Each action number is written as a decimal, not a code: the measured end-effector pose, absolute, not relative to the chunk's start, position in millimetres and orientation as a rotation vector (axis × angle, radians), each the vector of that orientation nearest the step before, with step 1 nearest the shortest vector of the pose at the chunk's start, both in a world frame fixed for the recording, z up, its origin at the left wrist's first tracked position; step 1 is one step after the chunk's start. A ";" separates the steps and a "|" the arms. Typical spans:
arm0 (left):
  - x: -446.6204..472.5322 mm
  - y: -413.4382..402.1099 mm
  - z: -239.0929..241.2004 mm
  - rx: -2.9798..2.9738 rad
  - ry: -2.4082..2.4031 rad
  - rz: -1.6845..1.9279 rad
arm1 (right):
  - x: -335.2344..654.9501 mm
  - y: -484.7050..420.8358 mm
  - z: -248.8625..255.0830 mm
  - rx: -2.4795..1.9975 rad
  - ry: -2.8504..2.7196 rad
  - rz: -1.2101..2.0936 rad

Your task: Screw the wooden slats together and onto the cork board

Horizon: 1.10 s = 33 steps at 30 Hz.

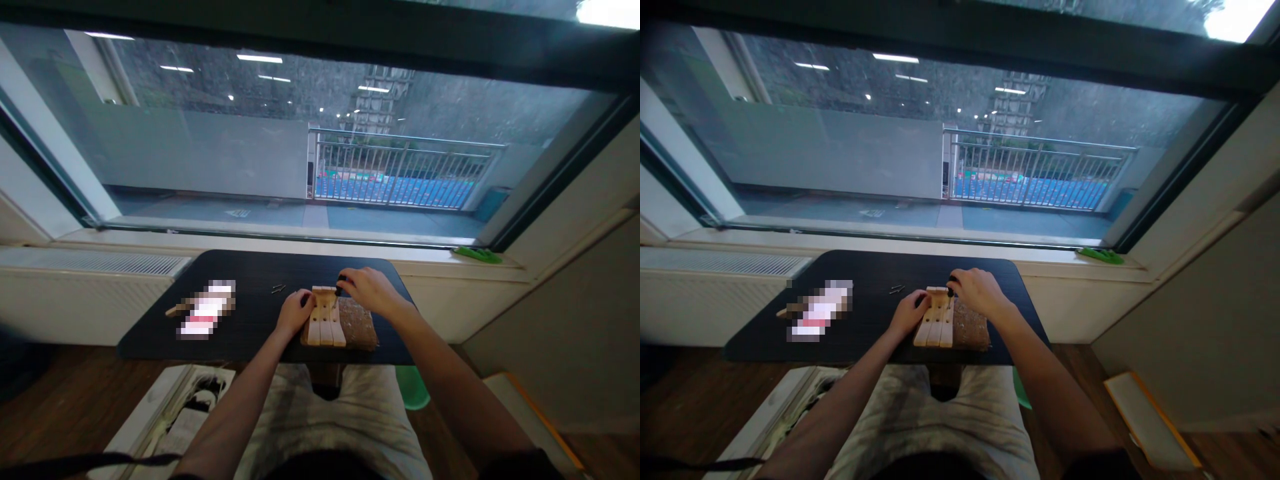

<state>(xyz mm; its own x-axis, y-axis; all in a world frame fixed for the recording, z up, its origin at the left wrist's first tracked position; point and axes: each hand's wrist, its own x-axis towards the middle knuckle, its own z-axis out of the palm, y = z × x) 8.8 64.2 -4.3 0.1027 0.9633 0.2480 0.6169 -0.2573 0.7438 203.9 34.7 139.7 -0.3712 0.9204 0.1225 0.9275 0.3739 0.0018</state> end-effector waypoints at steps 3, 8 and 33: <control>9.0 64.5 -4.3 1.925 1.534 0.997 | 203.7 35.4 139.8 -1.725 -2.522 -0.107; 8.9 64.5 -3.2 1.925 1.537 0.991 | 202.5 34.5 141.8 -1.754 -2.529 -0.093; 8.7 62.9 -2.2 1.917 1.512 1.013 | 197.8 32.3 150.1 -1.781 -2.561 -0.143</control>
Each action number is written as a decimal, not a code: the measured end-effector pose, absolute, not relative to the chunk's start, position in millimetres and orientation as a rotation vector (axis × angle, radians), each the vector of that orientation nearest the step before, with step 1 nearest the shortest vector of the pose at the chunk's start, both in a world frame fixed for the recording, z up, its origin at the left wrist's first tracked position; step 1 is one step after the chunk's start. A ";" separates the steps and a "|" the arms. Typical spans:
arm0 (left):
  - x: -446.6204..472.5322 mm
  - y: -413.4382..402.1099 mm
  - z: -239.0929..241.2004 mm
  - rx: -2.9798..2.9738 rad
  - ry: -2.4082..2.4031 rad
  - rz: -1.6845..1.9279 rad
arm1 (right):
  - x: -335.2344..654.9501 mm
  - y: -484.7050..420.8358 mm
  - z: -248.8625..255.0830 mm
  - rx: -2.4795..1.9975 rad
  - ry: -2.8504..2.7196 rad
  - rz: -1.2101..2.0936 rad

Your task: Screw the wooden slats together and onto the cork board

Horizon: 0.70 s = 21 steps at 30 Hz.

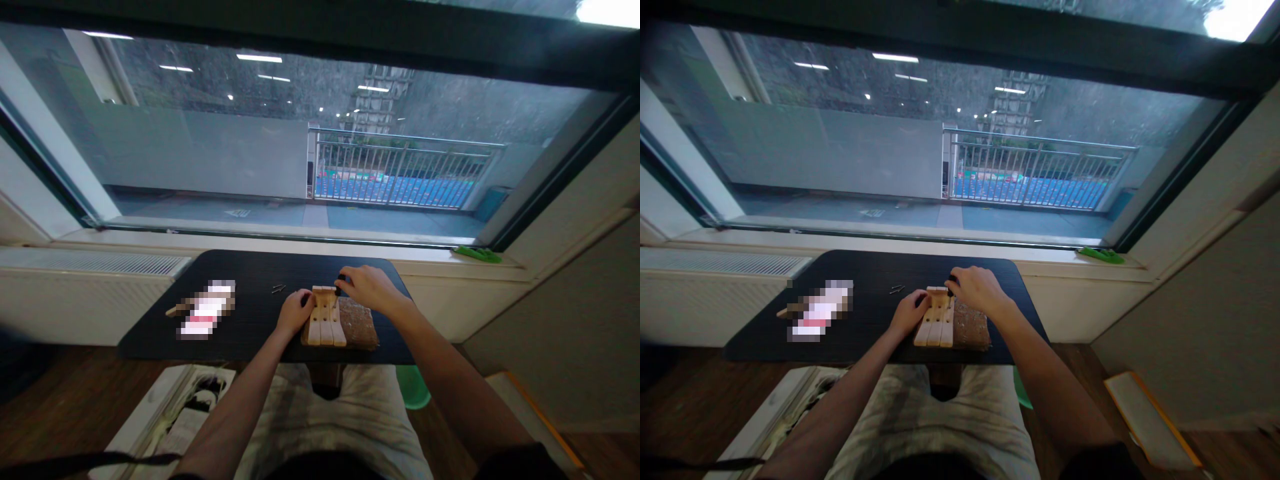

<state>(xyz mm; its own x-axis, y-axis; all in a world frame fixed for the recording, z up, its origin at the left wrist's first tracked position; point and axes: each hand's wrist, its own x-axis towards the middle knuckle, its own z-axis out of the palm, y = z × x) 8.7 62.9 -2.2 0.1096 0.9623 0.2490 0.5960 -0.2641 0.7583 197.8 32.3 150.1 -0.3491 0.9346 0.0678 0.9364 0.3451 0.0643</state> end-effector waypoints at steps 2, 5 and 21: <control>8.6 62.6 -1.7 1.918 1.516 1.011 | 196.9 32.3 151.2 -1.779 -2.572 -0.153; 8.6 62.5 -1.3 1.913 1.515 1.012 | 195.3 32.0 153.0 -1.781 -2.588 -0.161; 8.6 63.5 -2.0 1.923 1.527 0.999 | 193.3 33.9 150.6 -1.828 -2.585 -0.176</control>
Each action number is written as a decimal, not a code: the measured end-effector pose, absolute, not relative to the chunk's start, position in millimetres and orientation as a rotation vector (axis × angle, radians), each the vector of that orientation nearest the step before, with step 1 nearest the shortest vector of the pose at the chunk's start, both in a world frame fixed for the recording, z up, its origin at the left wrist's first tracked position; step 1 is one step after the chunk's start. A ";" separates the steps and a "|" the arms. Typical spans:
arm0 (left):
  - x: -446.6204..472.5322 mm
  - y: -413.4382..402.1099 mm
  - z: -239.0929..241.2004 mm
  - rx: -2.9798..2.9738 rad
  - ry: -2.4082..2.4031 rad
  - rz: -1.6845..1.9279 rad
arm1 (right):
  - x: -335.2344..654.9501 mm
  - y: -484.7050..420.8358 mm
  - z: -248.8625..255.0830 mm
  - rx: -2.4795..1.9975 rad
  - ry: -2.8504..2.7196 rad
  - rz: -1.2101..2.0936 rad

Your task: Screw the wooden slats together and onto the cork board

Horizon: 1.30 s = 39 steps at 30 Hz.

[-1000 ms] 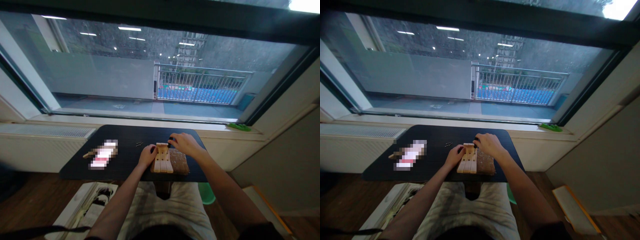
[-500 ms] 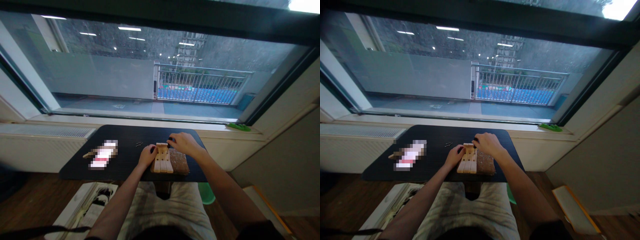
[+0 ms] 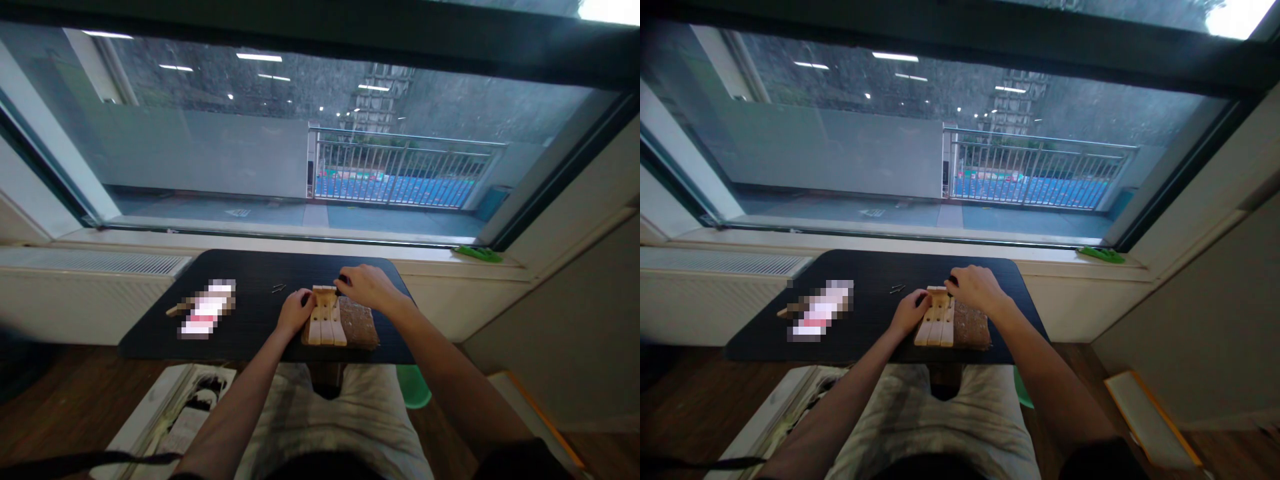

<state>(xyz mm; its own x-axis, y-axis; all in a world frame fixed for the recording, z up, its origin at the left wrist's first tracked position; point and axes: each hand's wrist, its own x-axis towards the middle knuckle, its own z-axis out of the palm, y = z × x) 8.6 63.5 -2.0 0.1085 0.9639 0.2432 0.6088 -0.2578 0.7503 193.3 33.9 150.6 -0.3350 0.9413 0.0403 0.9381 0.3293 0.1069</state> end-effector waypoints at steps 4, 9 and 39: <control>8.7 63.2 -2.1 1.914 1.528 0.993 | 192.3 33.7 149.8 1.788 2.542 0.189; 8.6 62.5 -1.9 1.912 1.531 0.991 | 190.2 34.4 149.9 1.784 2.506 0.157; 8.4 63.4 -2.2 1.933 1.535 0.985 | 189.6 41.0 150.4 1.797 2.522 0.114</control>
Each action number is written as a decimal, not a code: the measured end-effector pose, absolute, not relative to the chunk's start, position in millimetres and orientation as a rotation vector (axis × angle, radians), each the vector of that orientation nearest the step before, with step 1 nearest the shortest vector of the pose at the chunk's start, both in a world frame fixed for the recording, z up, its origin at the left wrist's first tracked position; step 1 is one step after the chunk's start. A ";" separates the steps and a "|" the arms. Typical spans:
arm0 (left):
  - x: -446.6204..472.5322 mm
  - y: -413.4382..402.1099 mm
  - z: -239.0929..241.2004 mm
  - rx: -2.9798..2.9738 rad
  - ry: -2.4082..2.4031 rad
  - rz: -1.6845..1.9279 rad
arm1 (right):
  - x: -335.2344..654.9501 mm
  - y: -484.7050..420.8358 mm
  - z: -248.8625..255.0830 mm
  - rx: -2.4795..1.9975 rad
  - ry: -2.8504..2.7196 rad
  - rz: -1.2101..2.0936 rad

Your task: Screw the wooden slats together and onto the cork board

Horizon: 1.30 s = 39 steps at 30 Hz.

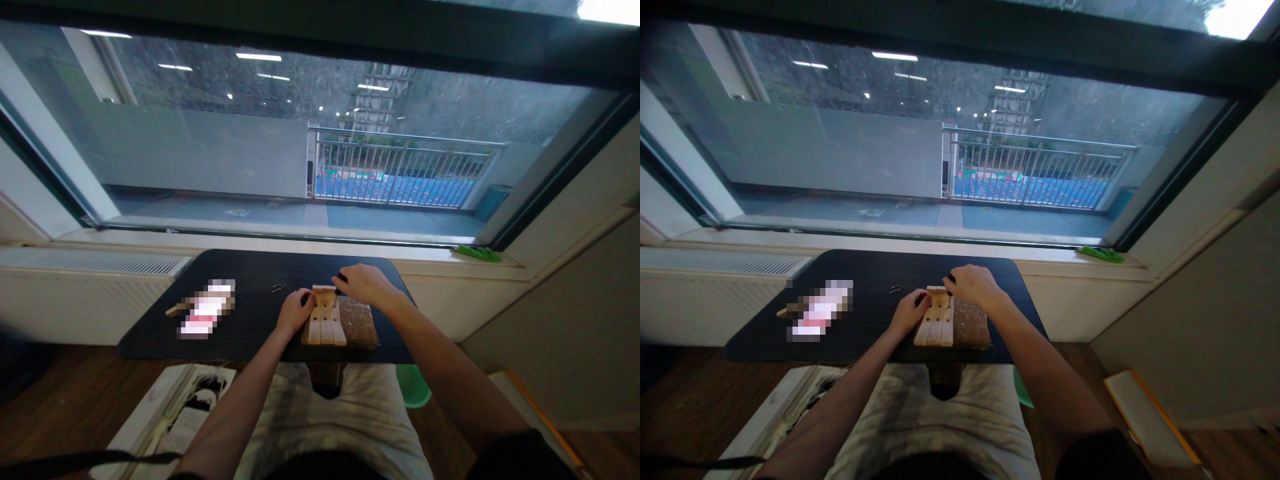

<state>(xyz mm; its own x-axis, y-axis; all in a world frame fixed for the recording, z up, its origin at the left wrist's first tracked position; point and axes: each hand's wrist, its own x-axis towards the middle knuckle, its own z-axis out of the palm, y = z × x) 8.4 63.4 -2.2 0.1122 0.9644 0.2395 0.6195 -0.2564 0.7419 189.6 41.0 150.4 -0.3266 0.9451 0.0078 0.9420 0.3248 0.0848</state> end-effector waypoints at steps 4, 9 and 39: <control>8.3 63.3 -2.4 1.929 1.535 0.997 | 188.5 39.7 152.2 1.803 2.508 0.092; 8.5 63.3 -1.8 1.933 1.534 0.989 | 187.7 39.7 152.5 1.796 2.494 0.087; 8.8 63.0 -1.4 1.921 1.512 1.014 | 184.8 36.5 142.8 1.961 2.519 0.086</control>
